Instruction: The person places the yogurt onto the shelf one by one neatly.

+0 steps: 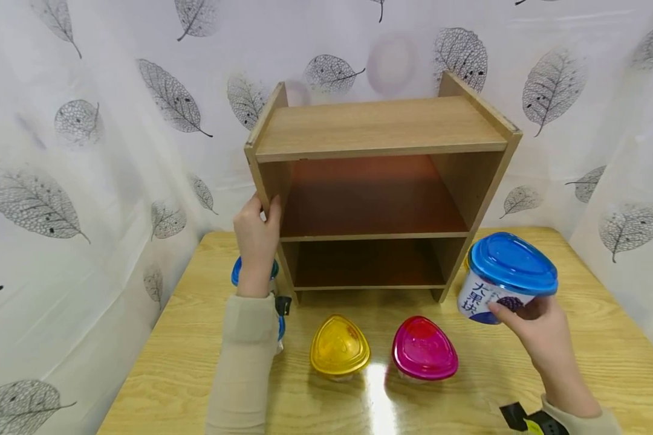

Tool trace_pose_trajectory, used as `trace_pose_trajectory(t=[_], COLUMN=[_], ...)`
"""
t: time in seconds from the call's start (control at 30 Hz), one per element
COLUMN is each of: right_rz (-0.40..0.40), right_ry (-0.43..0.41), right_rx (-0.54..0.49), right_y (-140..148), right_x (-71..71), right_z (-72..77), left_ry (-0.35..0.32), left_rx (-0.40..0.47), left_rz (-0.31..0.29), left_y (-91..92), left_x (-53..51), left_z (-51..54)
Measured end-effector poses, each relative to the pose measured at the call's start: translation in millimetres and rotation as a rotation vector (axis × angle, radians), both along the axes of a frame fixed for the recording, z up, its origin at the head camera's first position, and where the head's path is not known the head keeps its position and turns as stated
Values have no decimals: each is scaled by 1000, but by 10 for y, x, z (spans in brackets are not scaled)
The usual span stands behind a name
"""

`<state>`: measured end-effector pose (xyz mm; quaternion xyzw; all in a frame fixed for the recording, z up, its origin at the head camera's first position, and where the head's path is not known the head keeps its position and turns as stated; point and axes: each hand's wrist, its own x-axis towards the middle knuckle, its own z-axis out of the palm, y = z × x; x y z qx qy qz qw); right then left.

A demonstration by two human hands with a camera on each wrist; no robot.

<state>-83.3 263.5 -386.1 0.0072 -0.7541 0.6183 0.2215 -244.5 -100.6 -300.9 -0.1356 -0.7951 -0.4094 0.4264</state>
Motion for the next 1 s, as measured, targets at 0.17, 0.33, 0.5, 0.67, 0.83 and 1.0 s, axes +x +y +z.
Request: trace_pose_trajectory(t=[0.17, 0.33, 0.5, 0.67, 0.83, 1.0], right_rz=[1, -4, -16, 21, 76, 114], right_ry=[27, 59, 81, 152, 240, 292], right_rx=[19, 34, 74, 67, 31, 10], right_y=[-113, -157, -200, -261, -329, -375], right_x=[-9, -59, -73, -84, -101, -169], right_z=[256, 396, 560, 777, 1016, 1235], left_ry=[2, -6, -21, -38, -38, -30], left_rx=[7, 13, 12, 16, 15, 17], left_rz=[5, 3, -3, -8, -2, 4], left_y=[-10, -12, 0, 9, 6, 8], left_x=[0, 8, 8, 6, 9, 10], left_z=[6, 11, 9, 2, -6, -2])
